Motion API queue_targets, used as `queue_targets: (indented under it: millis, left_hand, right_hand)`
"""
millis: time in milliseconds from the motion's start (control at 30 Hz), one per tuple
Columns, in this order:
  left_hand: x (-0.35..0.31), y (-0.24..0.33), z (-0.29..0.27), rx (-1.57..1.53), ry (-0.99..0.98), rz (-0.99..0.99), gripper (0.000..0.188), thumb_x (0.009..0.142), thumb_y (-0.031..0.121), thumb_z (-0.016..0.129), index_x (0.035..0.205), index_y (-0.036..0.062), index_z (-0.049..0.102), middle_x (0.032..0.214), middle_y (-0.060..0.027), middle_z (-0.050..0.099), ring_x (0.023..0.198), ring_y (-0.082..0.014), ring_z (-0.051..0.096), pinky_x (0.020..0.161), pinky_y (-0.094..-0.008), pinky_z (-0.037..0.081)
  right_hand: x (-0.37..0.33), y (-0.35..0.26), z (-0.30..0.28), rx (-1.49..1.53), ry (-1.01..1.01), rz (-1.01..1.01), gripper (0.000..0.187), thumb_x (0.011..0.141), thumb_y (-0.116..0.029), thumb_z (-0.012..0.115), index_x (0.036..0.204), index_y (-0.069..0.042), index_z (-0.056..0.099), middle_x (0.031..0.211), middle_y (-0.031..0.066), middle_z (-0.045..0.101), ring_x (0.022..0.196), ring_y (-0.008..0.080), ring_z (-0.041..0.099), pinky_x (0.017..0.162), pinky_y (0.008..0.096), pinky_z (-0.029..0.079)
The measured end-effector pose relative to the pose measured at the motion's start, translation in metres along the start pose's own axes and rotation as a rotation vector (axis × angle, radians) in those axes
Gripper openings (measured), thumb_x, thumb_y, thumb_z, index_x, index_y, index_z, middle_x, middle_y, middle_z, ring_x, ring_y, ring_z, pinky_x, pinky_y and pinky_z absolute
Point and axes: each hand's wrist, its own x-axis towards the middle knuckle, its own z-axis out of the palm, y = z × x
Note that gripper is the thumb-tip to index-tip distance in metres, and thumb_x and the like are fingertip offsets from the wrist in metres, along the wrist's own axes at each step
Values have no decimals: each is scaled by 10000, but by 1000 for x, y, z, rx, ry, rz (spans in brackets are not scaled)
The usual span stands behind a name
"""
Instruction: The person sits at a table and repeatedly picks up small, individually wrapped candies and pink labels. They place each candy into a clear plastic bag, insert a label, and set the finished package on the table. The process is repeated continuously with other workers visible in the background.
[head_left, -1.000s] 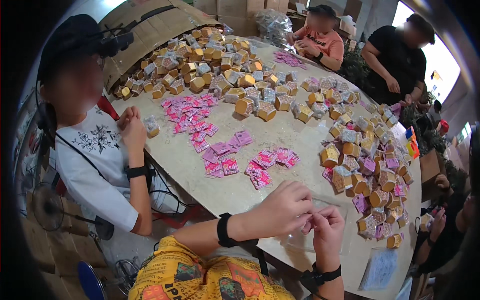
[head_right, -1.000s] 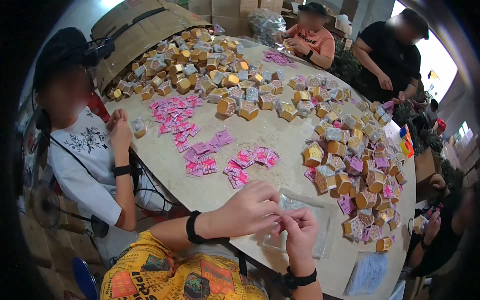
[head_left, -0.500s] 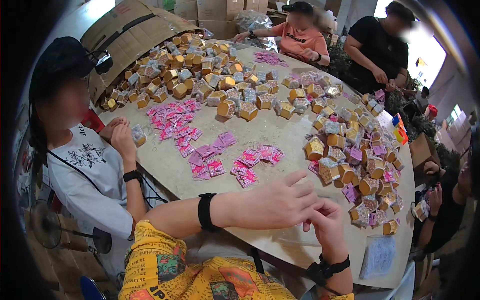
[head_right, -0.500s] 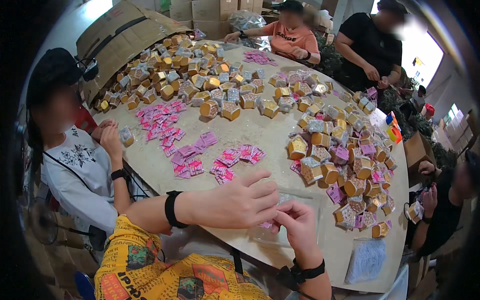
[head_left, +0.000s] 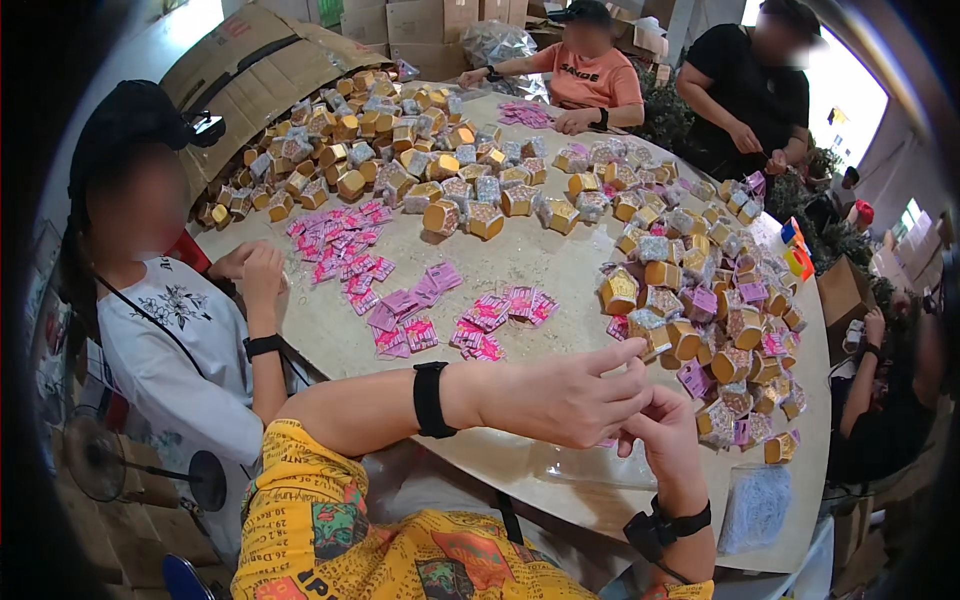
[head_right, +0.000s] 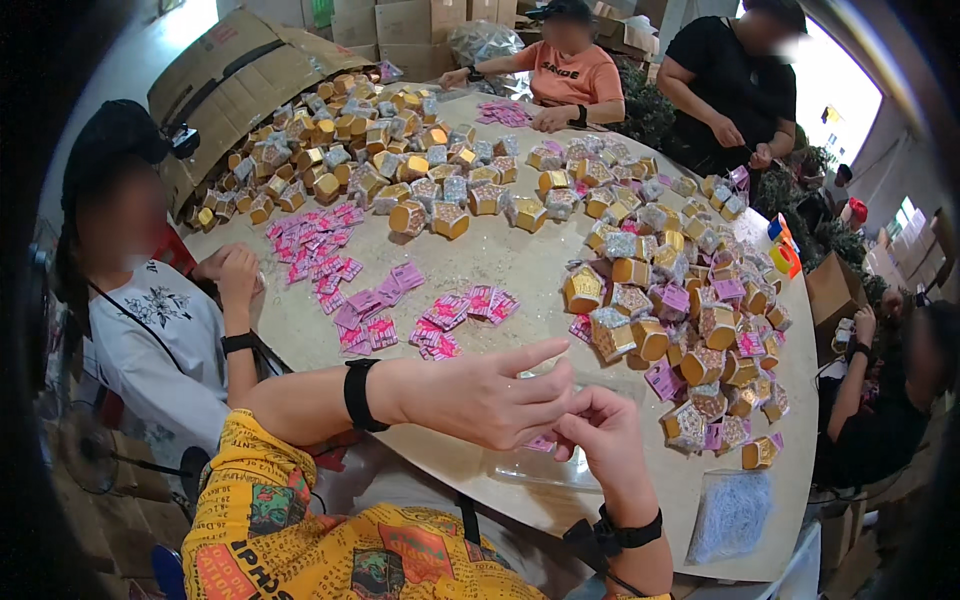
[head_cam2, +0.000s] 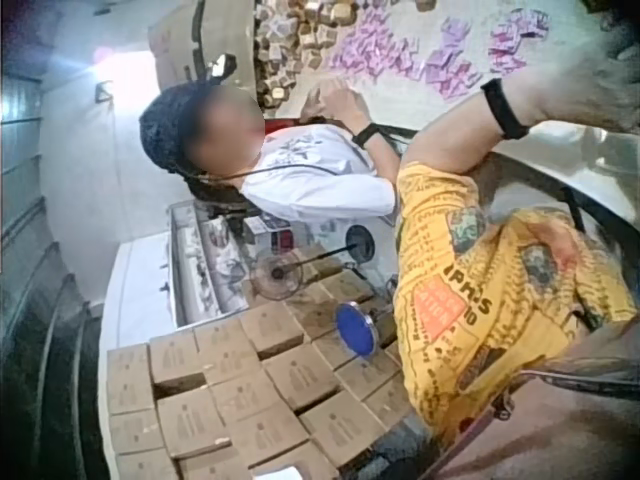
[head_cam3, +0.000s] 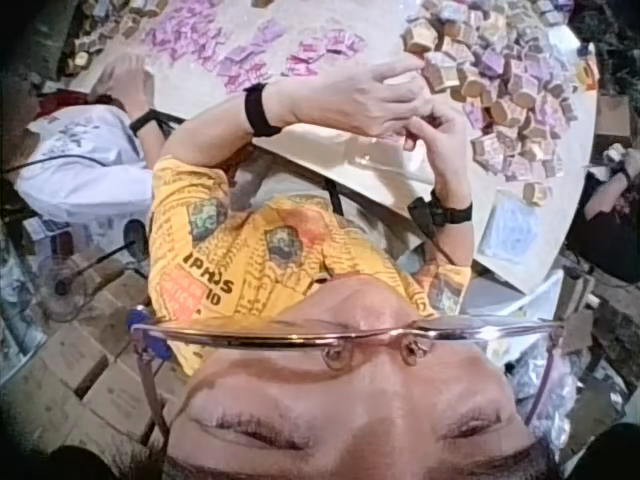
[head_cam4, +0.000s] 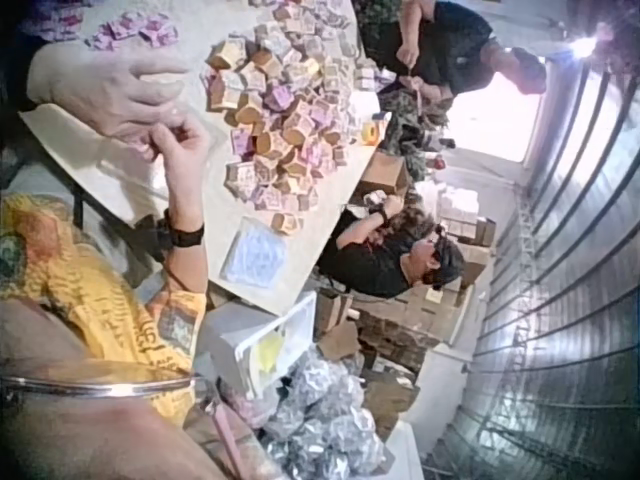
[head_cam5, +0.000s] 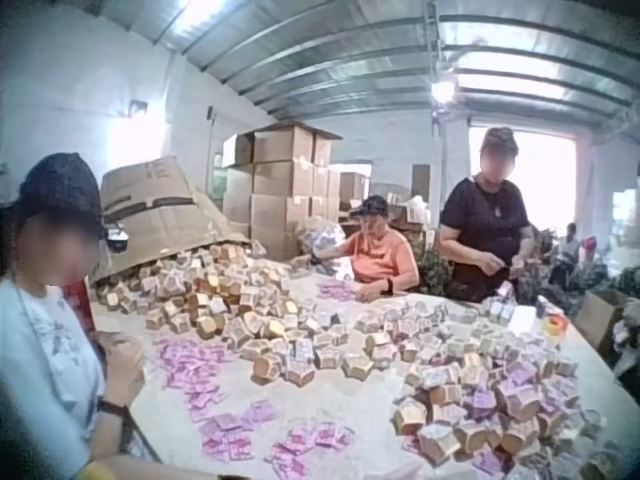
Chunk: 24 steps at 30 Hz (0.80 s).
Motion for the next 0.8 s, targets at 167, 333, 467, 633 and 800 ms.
queue_targets:
  millis: [167, 333, 467, 633, 800]
  left_hand:
    - [1, 2, 5, 26, 57, 13, 159, 720, 187, 564, 742, 45, 633, 918, -83, 568, 967, -254, 559, 1046, -507, 389]
    - [9, -5, 3, 12, 117, 58, 181, 720, 199, 565, 740, 31, 629, 878, -78, 568, 944, -257, 564, 1050, -508, 381]
    - [11, -7, 5, 37, 146, 48, 212, 735, 226, 571, 764, 35, 658, 884, -74, 596, 925, -257, 554, 1048, -510, 345]
    - [11, -6, -4, -11, 45, 2, 167, 715, 168, 564, 753, 23, 638, 798, -66, 569, 880, -252, 550, 1026, -486, 377]
    - [10, -6, 23, -396, 104, -226, 108, 679, 140, 575, 704, 46, 621, 781, -45, 578, 801, -222, 534, 930, -442, 409]
  right_hand:
    - [1, 1, -6, -26, -38, 7, 34, 824, 17, 633, 808, 22, 603, 696, 93, 645, 522, 124, 604, 471, 228, 492]
    - [1, -10, -12, -50, -30, 27, 44, 821, 7, 636, 814, 20, 595, 692, 97, 644, 519, 128, 605, 468, 231, 495]
    - [2, -19, -2, 28, 1, 4, 71, 809, 15, 641, 853, 18, 586, 706, 104, 650, 522, 129, 608, 465, 232, 501]
    - [-7, -17, 0, -152, 64, -125, 85, 804, 53, 637, 855, 21, 578, 717, 97, 648, 525, 123, 602, 465, 226, 499]
    - [-10, -12, 4, -886, 201, -557, 105, 784, 54, 660, 861, 20, 596, 684, 119, 602, 561, 192, 608, 488, 289, 471]
